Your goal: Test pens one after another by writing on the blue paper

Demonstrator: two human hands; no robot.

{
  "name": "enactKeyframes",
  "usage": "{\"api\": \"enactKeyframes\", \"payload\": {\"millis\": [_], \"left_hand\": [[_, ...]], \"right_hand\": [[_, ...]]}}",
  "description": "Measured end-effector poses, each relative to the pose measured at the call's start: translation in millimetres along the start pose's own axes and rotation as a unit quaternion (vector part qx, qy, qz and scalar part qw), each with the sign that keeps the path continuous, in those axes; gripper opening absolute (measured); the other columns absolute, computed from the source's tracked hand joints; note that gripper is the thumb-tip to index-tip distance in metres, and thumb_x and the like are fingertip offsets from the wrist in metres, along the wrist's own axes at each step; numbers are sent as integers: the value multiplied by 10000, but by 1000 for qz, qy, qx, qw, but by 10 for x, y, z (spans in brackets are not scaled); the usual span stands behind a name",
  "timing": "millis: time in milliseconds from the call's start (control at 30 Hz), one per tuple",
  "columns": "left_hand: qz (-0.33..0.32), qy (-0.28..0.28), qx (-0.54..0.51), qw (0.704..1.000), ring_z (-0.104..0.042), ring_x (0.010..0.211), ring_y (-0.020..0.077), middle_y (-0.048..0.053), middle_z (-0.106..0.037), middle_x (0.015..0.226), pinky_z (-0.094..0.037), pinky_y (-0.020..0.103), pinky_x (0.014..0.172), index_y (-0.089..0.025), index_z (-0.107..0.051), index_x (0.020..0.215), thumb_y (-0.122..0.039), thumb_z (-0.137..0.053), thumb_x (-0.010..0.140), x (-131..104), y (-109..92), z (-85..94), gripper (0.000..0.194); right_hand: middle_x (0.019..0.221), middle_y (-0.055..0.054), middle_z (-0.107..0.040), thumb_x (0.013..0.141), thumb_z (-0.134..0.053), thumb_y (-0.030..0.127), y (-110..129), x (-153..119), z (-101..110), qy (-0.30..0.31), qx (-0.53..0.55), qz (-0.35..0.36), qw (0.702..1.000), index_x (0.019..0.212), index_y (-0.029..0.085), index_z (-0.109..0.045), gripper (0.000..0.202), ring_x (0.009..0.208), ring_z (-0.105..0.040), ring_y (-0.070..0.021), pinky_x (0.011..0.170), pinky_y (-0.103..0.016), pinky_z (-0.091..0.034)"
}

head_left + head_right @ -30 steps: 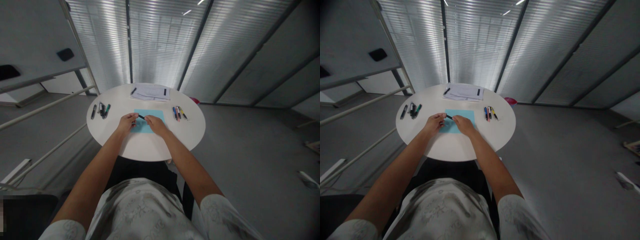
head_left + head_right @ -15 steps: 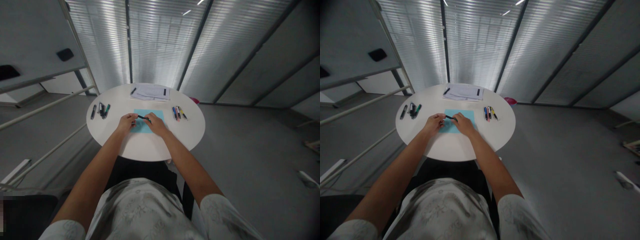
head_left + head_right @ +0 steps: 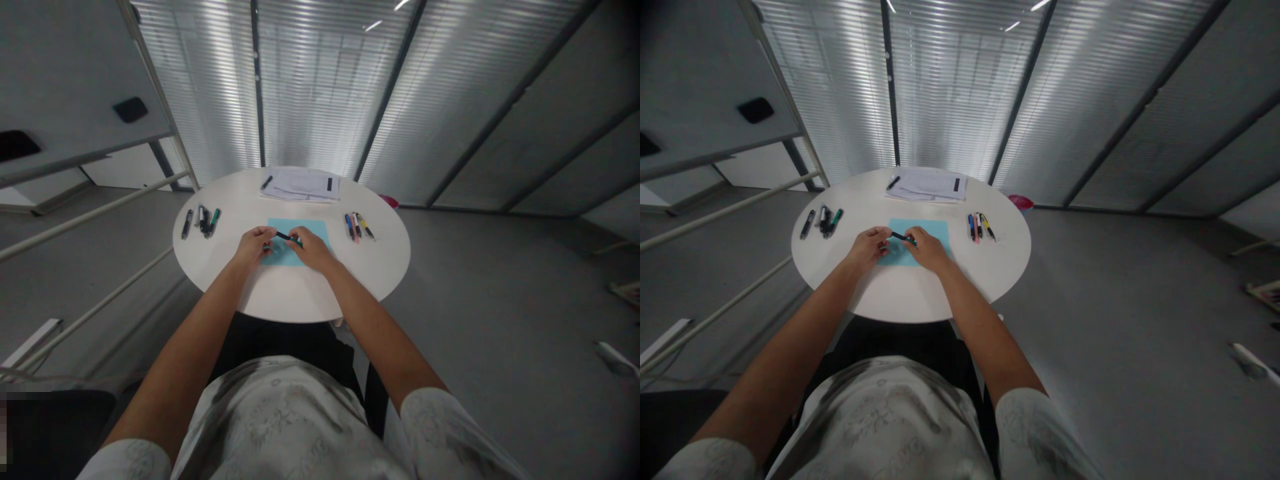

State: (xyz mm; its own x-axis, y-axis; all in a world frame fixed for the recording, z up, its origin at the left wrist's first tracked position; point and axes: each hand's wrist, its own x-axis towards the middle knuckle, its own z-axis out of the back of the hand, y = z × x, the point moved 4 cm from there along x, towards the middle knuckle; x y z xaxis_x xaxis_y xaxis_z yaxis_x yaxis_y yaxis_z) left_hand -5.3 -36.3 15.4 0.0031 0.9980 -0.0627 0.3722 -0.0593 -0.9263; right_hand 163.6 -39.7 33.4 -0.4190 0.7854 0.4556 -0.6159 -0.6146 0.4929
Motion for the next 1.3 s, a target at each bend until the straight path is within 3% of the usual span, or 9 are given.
{"api": "enactKeyframes", "payload": {"millis": [100,333,600,700,900,1300], "left_hand": [[-10,0,7,1000,-480,503,70,-15,-502,583,-365,191,426,-132,-649,768,-252,-819,598,10,14,15,268],[-8,15,-2,1000,-497,518,69,-19,-538,633,-376,195,437,-141,-689,921,-256,-849,563,10,19,12,409],[-14,-3,9,1000,-464,493,64,1,-518,610,-378,209,421,-125,-622,702,-252,-803,628,22,23,6,234],[-16,0,13,1000,-478,514,72,-11,-502,597,-387,205,435,-129,-649,754,-235,-802,618,11,23,5,230],[-27,9,13,1000,-475,503,67,-12,-510,595,-376,202,441,-128,-665,789,-242,-809,616,-6,17,-15,252],[-38,-10,33,999,-457,448,70,3,-514,559,-345,206,389,-130,-615,679,-286,-790,637,8,17,-19,238]], "right_hand": [[1031,-49,-617,956,-430,371,-6,3,2,3,-1,9,1000,1024,214,-576,225,944,-561,-169,812,-279,-408],[791,0,-623,991,-327,406,-64,-2,-58,48,21,-26,998,1005,210,-581,321,710,-543,-142,667,-248,-381],[957,-29,-645,957,-421,396,-46,10,-35,8,15,-12,1000,1062,226,-583,258,855,-573,-164,757,-273,-403],[967,-38,-630,967,-389,394,-66,15,-46,8,22,-4,1000,1018,215,-594,277,887,-562,-168,789,-279,-404],[816,-18,-603,983,-338,376,-35,5,-36,35,36,-9,999,936,201,-596,316,769,-536,-157,740,-270,-389],[916,-24,-640,945,-443,394,-70,9,-28,-9,55,4,998,1022,207,-622,270,813,-557,-147,757,-259,-398]]}}
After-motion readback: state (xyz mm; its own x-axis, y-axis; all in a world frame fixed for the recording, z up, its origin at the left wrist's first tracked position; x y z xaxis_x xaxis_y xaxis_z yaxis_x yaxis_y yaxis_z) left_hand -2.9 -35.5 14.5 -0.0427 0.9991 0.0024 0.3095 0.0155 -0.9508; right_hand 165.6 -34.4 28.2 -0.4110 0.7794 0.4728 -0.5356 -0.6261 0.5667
